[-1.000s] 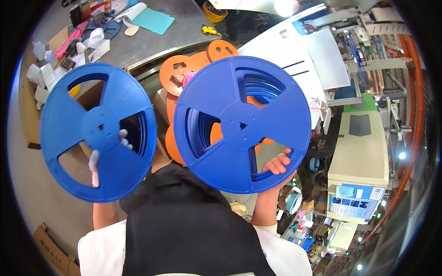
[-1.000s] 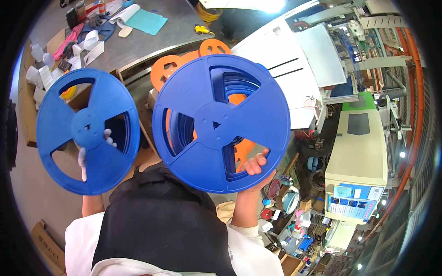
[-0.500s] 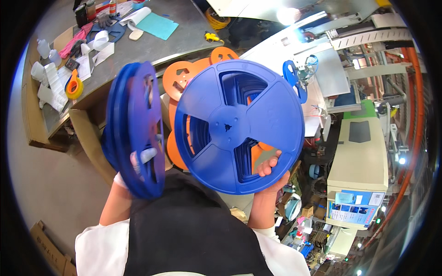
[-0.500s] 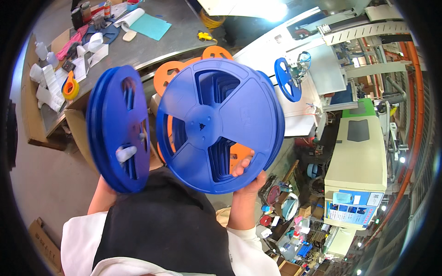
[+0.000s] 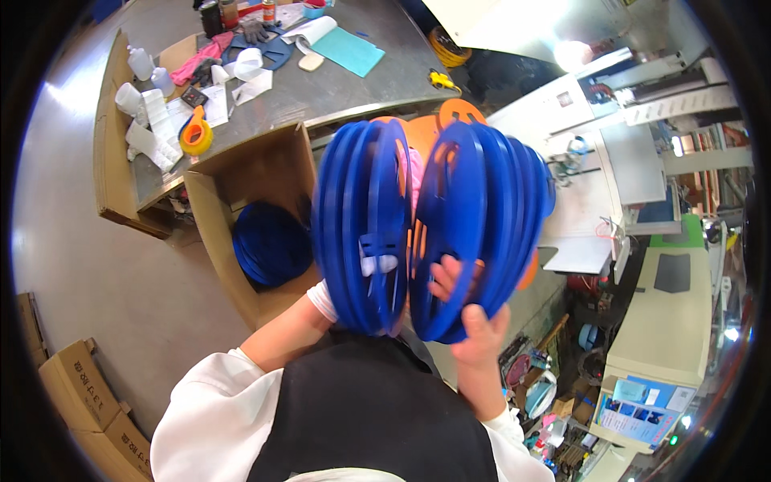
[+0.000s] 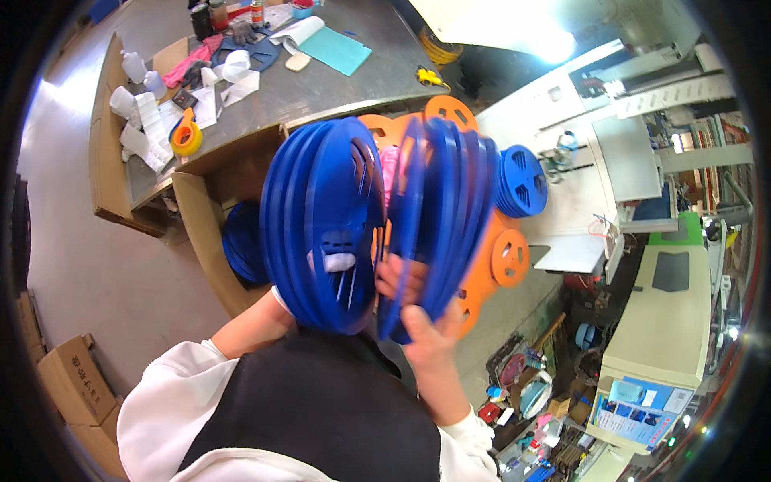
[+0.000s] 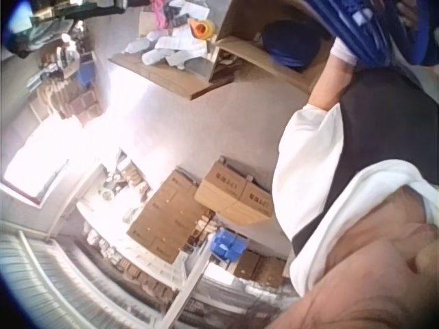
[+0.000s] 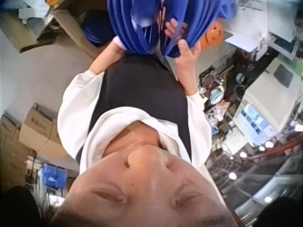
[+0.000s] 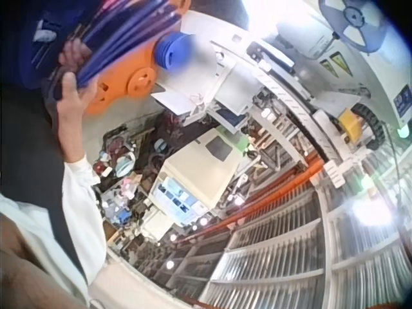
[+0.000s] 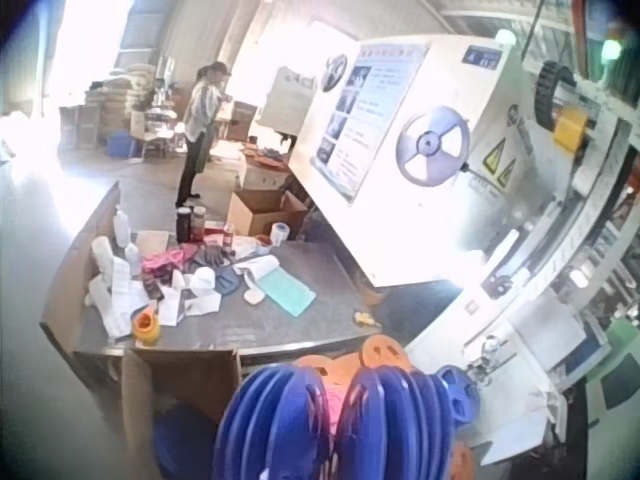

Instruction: The person packs blue plastic reels into cardboard boxes, seals them with tape, and stacks the boxes on a pallet. The person also opens a new box and continues packing reels.

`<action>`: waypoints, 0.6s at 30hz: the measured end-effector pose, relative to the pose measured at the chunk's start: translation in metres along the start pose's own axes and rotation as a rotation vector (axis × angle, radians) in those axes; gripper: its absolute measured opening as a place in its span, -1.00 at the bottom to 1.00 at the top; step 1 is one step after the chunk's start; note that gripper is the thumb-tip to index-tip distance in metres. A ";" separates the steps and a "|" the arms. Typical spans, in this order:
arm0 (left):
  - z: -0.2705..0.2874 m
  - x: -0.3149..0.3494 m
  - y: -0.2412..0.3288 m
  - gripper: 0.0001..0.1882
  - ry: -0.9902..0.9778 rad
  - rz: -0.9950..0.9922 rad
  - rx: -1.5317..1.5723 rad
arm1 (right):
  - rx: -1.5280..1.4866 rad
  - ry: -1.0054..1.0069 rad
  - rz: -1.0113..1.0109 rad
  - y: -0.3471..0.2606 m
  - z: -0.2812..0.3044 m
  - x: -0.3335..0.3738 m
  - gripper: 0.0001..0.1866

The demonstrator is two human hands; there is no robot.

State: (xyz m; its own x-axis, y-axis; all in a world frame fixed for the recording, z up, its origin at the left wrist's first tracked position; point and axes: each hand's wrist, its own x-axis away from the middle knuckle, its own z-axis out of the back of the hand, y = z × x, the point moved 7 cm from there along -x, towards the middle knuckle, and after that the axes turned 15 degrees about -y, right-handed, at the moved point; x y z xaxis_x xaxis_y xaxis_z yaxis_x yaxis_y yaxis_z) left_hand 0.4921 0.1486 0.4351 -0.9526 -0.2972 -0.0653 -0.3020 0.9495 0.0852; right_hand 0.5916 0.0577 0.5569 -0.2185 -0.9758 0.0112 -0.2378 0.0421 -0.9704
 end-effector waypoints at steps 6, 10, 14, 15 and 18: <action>0.005 0.059 0.032 -0.22 0.003 -0.143 0.000 | 0.131 0.264 0.029 -0.006 0.072 0.027 -0.30; 0.010 0.069 0.043 -0.17 -0.135 -0.231 0.035 | -0.005 0.330 -0.029 0.015 0.103 0.045 -0.40; 0.020 0.076 0.048 -0.13 -0.073 -0.269 -0.058 | -0.081 0.400 -0.089 0.034 0.122 0.058 -0.45; 0.022 0.076 0.048 -0.14 -0.082 -0.283 -0.026 | -0.105 0.450 -0.110 0.039 0.126 0.062 -0.45; 0.025 0.066 0.051 -0.20 -0.240 -0.325 0.093 | -0.121 0.483 -0.174 0.048 0.130 0.065 -0.46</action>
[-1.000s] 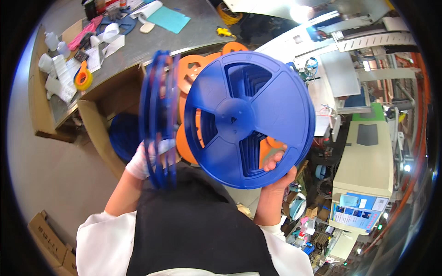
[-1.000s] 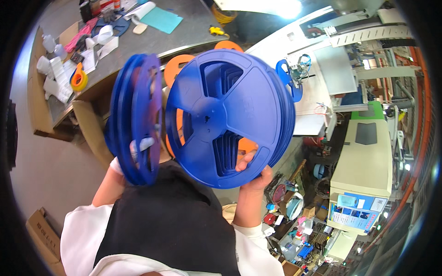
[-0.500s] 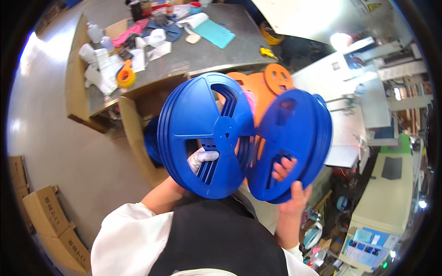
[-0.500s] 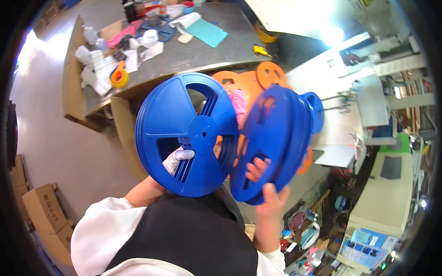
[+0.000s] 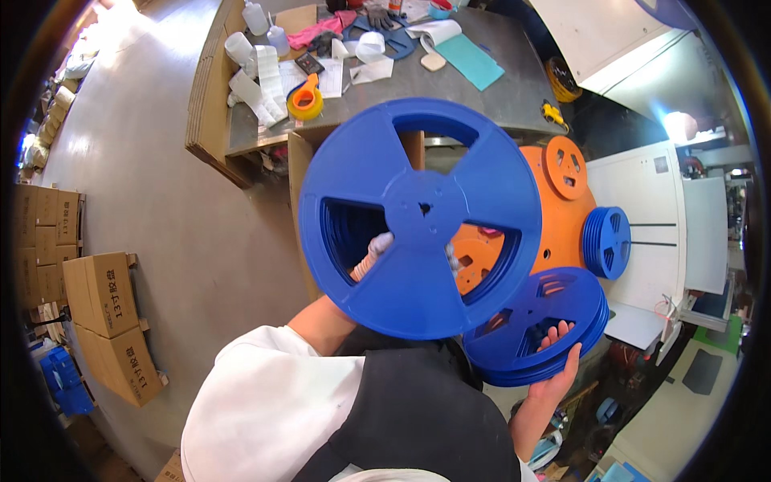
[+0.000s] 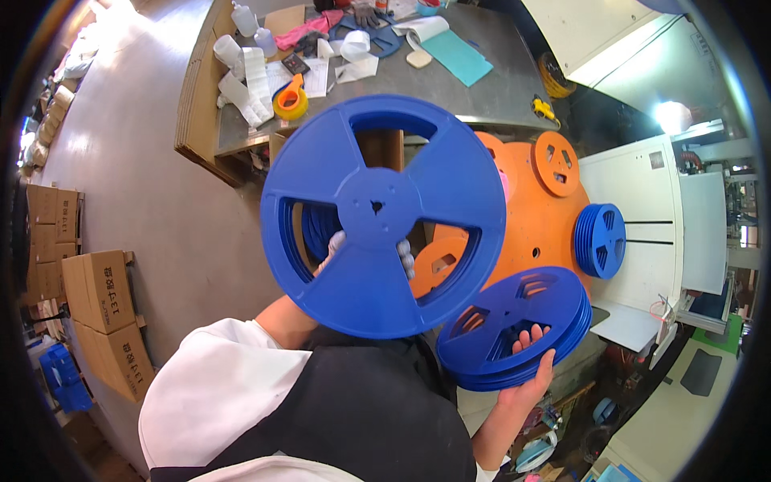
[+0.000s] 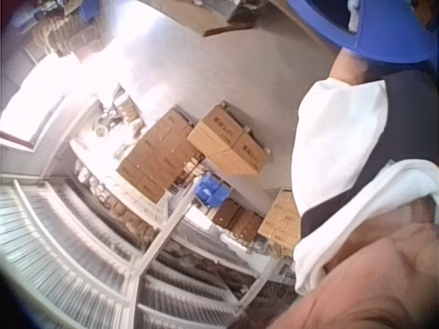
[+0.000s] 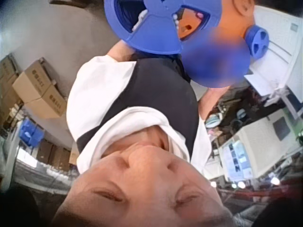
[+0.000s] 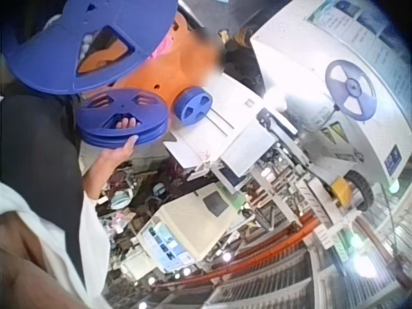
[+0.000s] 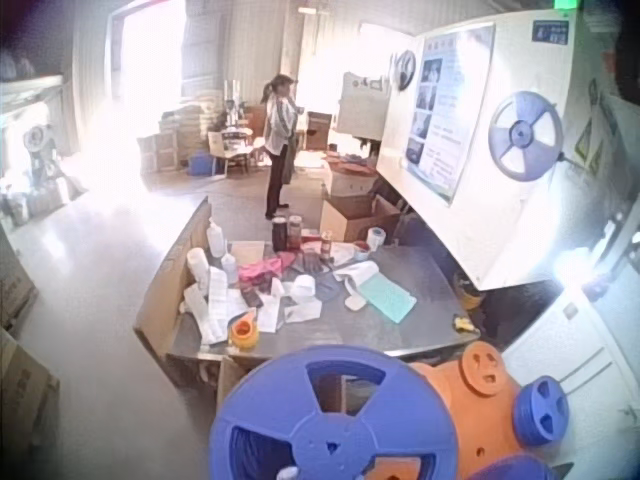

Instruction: The person packs blue plastic reels into cardboard boxes, seals them with tape, and stacks the boxes on a pallet. The person also opens a new box and continues packing reels.

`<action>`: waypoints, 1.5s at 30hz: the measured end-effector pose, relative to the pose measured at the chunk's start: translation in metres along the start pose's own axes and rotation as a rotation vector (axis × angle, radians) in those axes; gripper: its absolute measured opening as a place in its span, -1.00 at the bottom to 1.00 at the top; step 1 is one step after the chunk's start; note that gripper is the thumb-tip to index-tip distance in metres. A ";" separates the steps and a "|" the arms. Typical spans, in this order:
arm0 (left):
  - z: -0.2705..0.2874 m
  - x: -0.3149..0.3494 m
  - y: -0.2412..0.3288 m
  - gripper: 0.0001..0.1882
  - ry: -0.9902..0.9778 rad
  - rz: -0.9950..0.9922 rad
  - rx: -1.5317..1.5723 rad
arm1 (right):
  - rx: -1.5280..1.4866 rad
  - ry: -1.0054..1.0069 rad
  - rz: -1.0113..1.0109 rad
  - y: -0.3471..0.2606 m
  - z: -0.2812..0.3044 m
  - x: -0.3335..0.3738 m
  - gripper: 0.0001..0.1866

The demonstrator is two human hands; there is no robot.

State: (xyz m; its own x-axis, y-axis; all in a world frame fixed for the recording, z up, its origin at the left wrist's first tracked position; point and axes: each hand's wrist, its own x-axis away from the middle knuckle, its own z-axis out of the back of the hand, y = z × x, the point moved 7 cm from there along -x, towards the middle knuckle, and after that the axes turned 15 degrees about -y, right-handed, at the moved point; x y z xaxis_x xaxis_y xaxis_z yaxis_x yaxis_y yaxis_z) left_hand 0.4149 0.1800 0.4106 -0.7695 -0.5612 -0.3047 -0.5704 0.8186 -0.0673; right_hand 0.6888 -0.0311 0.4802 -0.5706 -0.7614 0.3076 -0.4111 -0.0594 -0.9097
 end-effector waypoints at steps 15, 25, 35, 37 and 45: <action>0.098 0.147 0.115 -0.26 0.803 0.085 -0.591 | 0.085 0.092 -0.040 0.001 0.007 0.014 -0.57; 0.285 0.232 0.097 -0.30 1.064 -0.147 -0.226 | 0.109 0.103 -0.039 -0.001 -0.009 0.015 -0.57; 0.266 0.281 0.131 -0.11 1.573 -0.177 -0.660 | -0.179 -0.077 0.109 -0.019 0.007 0.023 -0.41; 0.260 0.254 0.126 -0.19 1.407 -0.184 -0.621 | -0.176 0.055 0.152 -0.025 0.028 0.029 -0.41; 0.230 0.150 0.127 -0.20 1.130 0.004 -0.880 | -0.556 -0.252 0.342 -0.040 0.033 0.016 -0.48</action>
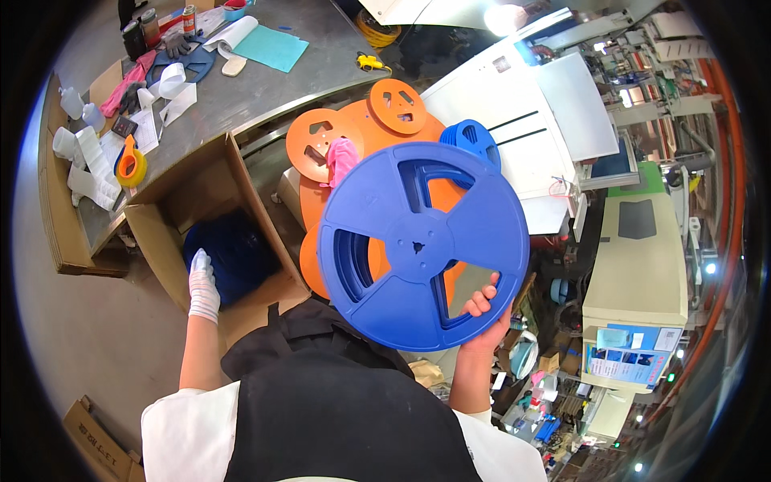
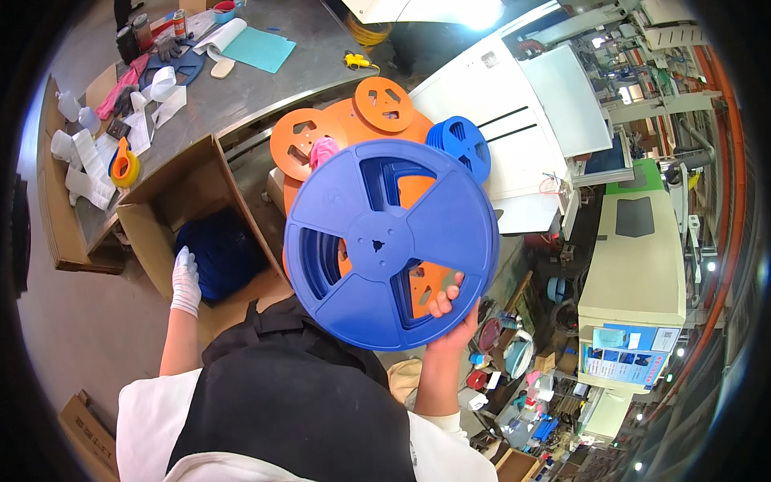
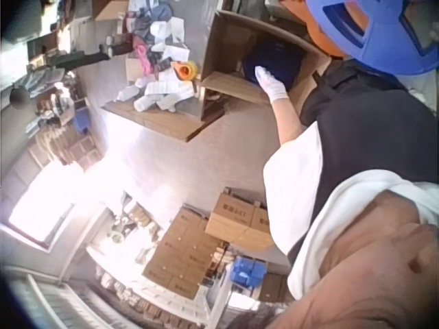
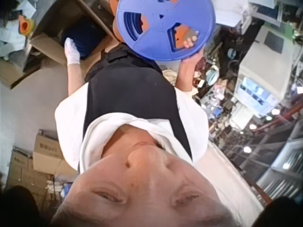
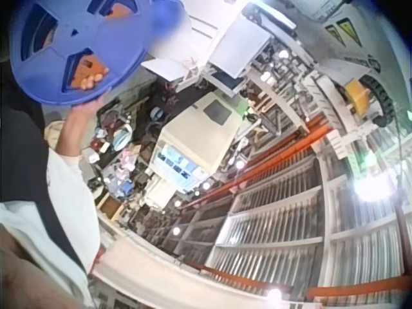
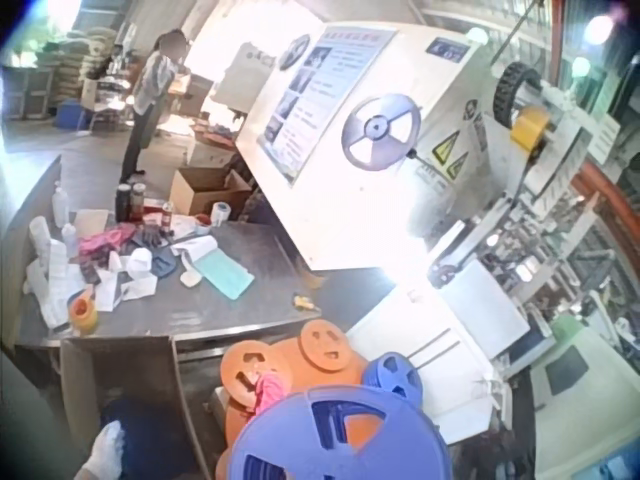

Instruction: The person packs blue plastic reels into cardboard boxes, seals them with tape, and stacks the boxes on a pallet. The person also opens a new box and continues packing reels.

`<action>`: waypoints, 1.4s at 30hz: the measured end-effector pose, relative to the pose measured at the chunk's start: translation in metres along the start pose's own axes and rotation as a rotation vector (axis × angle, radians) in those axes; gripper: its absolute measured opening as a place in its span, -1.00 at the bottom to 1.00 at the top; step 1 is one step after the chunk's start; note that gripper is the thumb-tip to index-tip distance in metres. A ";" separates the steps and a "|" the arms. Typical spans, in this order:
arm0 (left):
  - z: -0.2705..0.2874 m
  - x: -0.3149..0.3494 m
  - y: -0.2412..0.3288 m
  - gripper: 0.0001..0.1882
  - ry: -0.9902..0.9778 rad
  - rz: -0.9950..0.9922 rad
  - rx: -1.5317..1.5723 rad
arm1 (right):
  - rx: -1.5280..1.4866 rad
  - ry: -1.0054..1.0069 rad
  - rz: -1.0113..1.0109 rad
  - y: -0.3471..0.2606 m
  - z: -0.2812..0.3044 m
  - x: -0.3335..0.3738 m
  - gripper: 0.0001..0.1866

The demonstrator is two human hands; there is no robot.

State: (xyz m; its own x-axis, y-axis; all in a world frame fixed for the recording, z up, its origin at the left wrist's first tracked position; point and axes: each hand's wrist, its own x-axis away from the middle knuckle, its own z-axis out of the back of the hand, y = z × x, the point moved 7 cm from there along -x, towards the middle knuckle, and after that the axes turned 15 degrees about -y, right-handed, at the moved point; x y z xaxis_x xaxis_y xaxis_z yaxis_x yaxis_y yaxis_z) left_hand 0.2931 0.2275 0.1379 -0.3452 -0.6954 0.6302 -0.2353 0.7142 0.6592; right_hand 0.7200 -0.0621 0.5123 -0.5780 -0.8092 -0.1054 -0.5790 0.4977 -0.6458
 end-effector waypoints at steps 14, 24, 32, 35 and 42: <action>-0.163 0.063 0.095 -0.40 -0.314 -0.225 0.046 | -0.420 -0.140 -0.026 0.027 -0.023 -0.032 -0.53; -0.305 0.156 0.102 -0.32 -0.533 -0.374 -0.393 | 0.039 -0.080 -0.096 0.042 -0.033 -0.026 -0.30; -0.330 0.166 0.107 0.12 -0.648 -0.275 -0.214 | 0.466 0.125 -0.061 0.058 -0.060 -0.017 -0.16; -0.305 0.170 0.120 -0.09 -0.917 -0.131 0.311 | 0.566 0.031 -0.182 0.050 -0.063 -0.018 -0.30; -0.277 0.192 0.121 -0.10 -1.256 0.216 1.075 | 0.639 0.167 -0.147 0.034 -0.036 -0.010 -0.37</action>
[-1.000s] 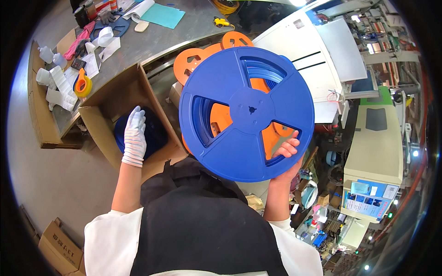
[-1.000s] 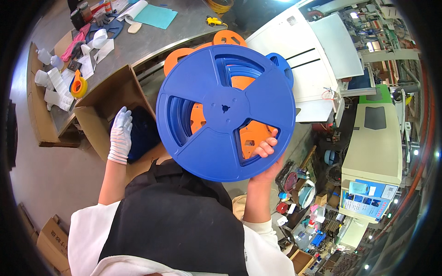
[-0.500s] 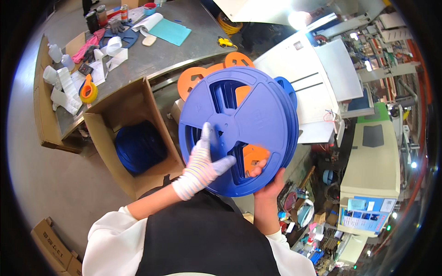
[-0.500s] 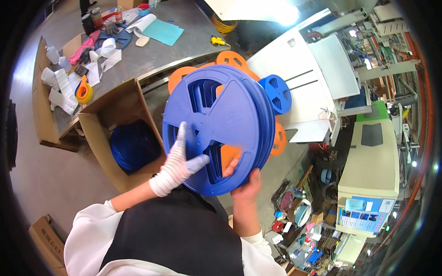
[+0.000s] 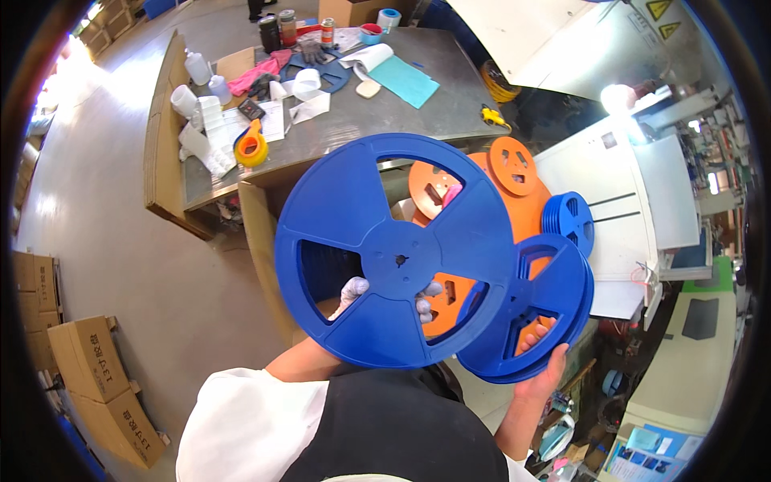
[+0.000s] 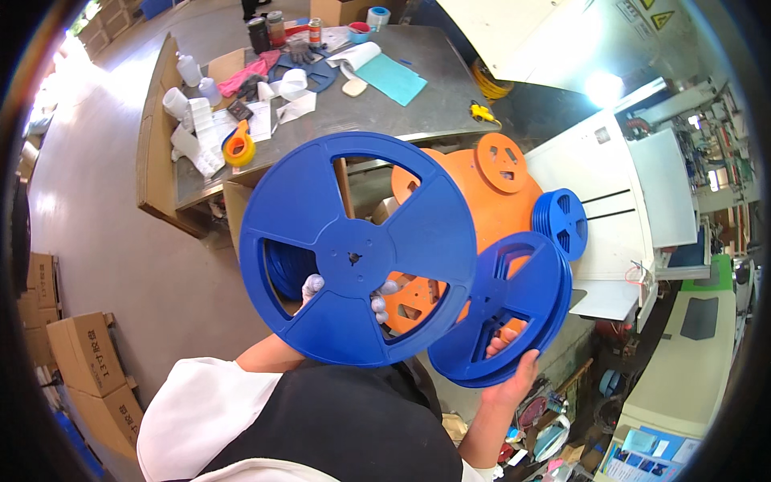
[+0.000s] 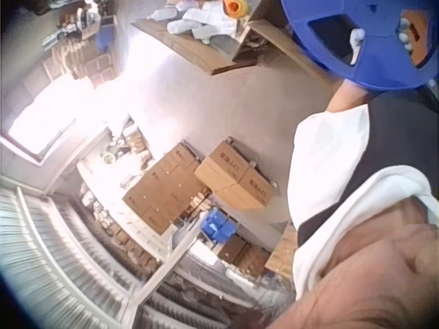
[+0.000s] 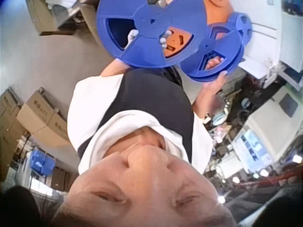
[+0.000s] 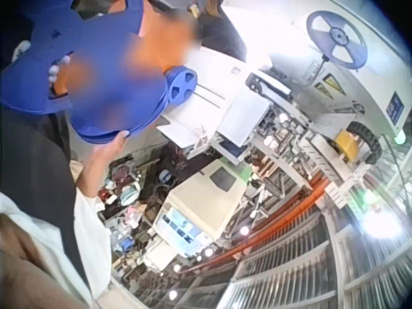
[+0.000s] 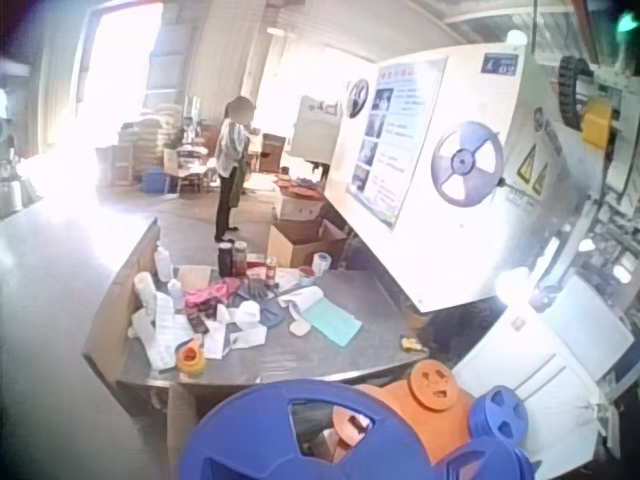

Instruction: The person packs blue plastic reels into cardboard boxes, seals them with tape, and stacks the boxes on a pallet. The person also opens a new box and continues packing reels.

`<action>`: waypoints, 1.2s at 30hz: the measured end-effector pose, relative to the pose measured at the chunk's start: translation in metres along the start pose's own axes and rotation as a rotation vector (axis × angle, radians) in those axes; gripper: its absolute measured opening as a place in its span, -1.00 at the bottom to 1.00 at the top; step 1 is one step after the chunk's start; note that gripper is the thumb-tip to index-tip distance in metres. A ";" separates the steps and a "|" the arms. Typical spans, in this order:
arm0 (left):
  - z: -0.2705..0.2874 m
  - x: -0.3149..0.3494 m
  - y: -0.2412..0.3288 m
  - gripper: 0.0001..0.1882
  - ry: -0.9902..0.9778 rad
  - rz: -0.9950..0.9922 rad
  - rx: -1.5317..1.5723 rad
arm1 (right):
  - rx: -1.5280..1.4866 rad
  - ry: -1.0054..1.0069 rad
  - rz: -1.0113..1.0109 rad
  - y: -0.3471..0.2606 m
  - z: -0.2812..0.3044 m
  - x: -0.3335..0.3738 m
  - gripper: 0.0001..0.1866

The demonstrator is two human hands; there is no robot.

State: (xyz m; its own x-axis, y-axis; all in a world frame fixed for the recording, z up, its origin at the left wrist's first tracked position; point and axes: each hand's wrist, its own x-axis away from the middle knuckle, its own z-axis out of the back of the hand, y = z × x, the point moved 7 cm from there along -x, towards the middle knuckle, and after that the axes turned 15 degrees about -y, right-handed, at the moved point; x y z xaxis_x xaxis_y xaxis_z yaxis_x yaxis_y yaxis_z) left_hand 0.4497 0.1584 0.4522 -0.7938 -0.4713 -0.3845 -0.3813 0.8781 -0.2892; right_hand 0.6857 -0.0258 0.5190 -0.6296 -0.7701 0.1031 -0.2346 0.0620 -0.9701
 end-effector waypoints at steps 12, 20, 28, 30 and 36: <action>0.000 -0.007 0.003 -0.23 -0.087 -0.046 0.195 | -0.096 0.097 -0.003 -0.003 0.024 0.007 -0.37; 0.008 -0.003 0.006 -0.22 0.015 -0.074 0.115 | -0.372 -0.047 0.071 -0.002 0.055 0.009 -0.32; 0.009 -0.009 -0.005 -0.09 -0.177 0.094 0.300 | -0.559 -0.279 0.111 -0.008 0.061 0.006 -0.32; 0.011 -0.011 -0.004 -0.08 -0.155 0.062 0.264 | -0.568 -0.207 0.122 -0.009 0.066 0.006 -0.32; 0.015 -0.010 -0.007 -0.09 -0.094 0.054 0.237 | -0.571 -0.230 0.106 -0.013 0.065 0.005 -0.33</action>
State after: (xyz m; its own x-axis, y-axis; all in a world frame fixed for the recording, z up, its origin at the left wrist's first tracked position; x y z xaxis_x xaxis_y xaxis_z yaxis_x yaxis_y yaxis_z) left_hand 0.4675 0.1561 0.4450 -0.7583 -0.4397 -0.4814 -0.2094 0.8635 -0.4589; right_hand 0.7333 -0.0716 0.5174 -0.5103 -0.8543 -0.0993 -0.5782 0.4263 -0.6957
